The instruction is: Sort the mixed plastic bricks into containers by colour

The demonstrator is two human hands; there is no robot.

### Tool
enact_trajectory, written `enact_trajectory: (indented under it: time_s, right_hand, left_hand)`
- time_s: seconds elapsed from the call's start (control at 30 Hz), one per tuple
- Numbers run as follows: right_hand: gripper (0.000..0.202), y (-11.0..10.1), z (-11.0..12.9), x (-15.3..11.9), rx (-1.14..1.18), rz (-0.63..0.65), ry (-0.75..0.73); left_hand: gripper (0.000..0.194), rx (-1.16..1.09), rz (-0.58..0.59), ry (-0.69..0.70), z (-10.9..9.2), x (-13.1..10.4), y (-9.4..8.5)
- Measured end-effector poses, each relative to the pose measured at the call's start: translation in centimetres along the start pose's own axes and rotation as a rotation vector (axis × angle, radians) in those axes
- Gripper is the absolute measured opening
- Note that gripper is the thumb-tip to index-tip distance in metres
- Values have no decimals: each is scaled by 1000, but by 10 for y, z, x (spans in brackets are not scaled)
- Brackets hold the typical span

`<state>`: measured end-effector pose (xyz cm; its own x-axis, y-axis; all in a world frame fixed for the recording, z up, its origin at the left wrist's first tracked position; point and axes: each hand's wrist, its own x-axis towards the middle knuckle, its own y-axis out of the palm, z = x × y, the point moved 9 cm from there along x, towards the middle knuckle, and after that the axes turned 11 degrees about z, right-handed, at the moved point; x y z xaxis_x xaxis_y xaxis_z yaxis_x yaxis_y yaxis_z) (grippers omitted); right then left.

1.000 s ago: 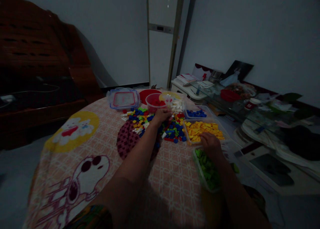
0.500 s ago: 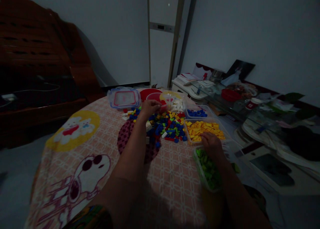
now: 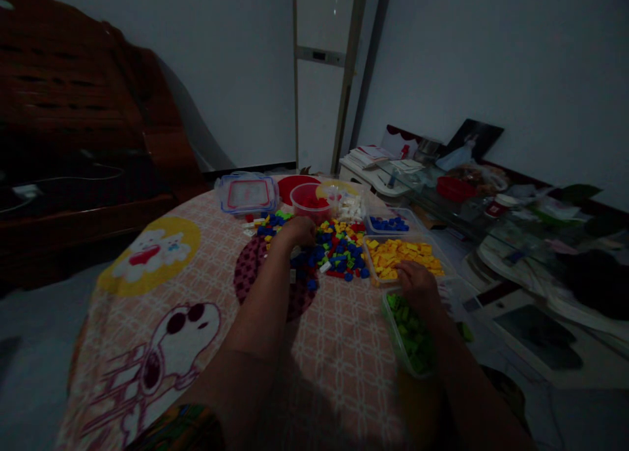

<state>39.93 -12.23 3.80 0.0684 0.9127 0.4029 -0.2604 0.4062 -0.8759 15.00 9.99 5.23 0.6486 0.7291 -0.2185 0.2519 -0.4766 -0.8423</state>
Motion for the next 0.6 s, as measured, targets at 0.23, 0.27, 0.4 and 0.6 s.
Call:
enact_trajectory:
  time_s: [0.23,0.27,0.4,0.6]
  right_hand:
    - [30,-4,3,1,6,-10,3]
    - [30,-3,3,1,6,-4,2]
    - [28,-4,3,1,0,-6,-1]
    - [31,-1,2,-1,-15,-4,-7]
  left_hand:
    - [14,85,15,-28,-7,1,7]
    - [15,94,11,-26,-8,1,7]
    - [13,29,13,25,-5,2,7]
    - [1,-246,0,113,11,-1,1]
